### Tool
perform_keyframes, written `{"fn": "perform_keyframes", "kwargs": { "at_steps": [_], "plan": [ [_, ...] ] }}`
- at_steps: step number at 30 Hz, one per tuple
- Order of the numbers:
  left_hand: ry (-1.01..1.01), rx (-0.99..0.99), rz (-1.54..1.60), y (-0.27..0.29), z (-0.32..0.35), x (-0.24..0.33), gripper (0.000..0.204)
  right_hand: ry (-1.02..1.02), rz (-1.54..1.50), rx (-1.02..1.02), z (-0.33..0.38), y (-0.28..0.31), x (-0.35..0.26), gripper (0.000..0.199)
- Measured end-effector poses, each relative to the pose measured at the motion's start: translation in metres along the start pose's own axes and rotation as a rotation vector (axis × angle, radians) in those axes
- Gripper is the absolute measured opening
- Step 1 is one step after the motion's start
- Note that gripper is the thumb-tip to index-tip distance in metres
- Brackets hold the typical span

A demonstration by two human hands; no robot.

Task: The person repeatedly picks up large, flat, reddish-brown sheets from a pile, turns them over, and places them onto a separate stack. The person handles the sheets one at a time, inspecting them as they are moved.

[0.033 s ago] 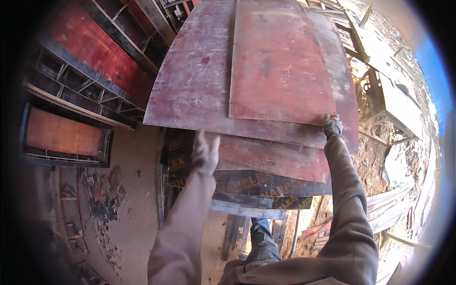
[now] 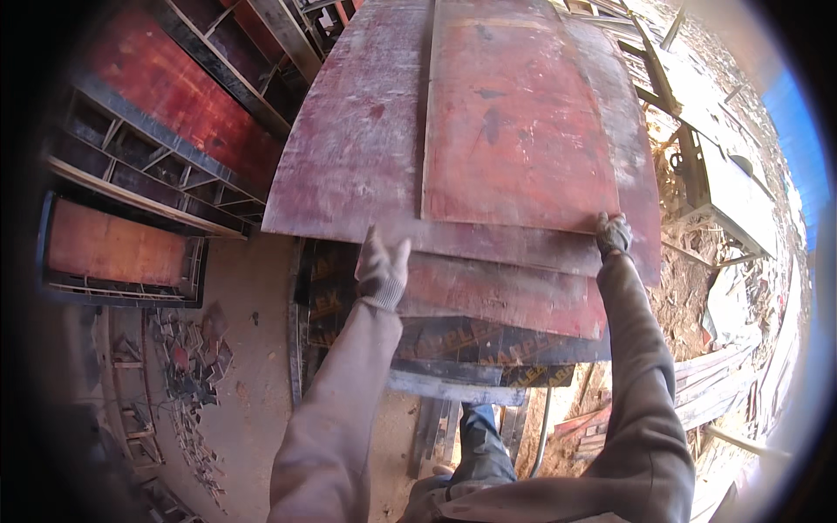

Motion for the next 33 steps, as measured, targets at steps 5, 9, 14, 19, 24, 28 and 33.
{"fn": "perform_keyframes", "kwargs": {
  "at_steps": [5,9,14,19,24,28,33],
  "plan": [
    [-0.032,-0.017,-0.108,-0.084,-0.088,0.037,0.088,0.042,-0.06,0.093,0.008,0.022,-0.005,0.07],
    [0.102,-0.011,0.03,-0.116,-0.105,0.012,0.087,-0.099,-0.142,0.067,0.03,0.036,-0.018,0.065],
    [0.187,-0.052,0.378,-0.081,-0.107,-0.053,0.078,-0.06,-0.43,-0.054,0.106,0.062,-0.03,0.061],
    [0.252,-0.099,0.557,0.008,-0.004,-0.122,0.072,0.115,-0.81,-0.301,0.273,0.097,-0.014,0.042],
    [0.495,0.127,1.053,0.105,0.159,-0.188,0.077,-0.44,-1.077,-0.706,0.49,0.107,0.016,0.052],
    [0.6,-0.104,1.401,0.112,0.326,-0.18,0.064,-0.56,-1.158,-0.859,0.654,0.09,0.001,0.054],
    [0.876,-0.475,1.559,0.107,0.457,-0.193,0.075,-0.59,-1.19,-1.035,0.806,0.088,-0.051,0.048]
  ]
}}
Point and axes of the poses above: each hand's wrist, its own z-axis away from the middle knuckle, its own y-axis out of the back of the hand, x = y × z, the point moved 3 cm from there along -z, towards the middle knuckle, and after that the axes turned 15 degrees about -z, right-handed, at the moved point
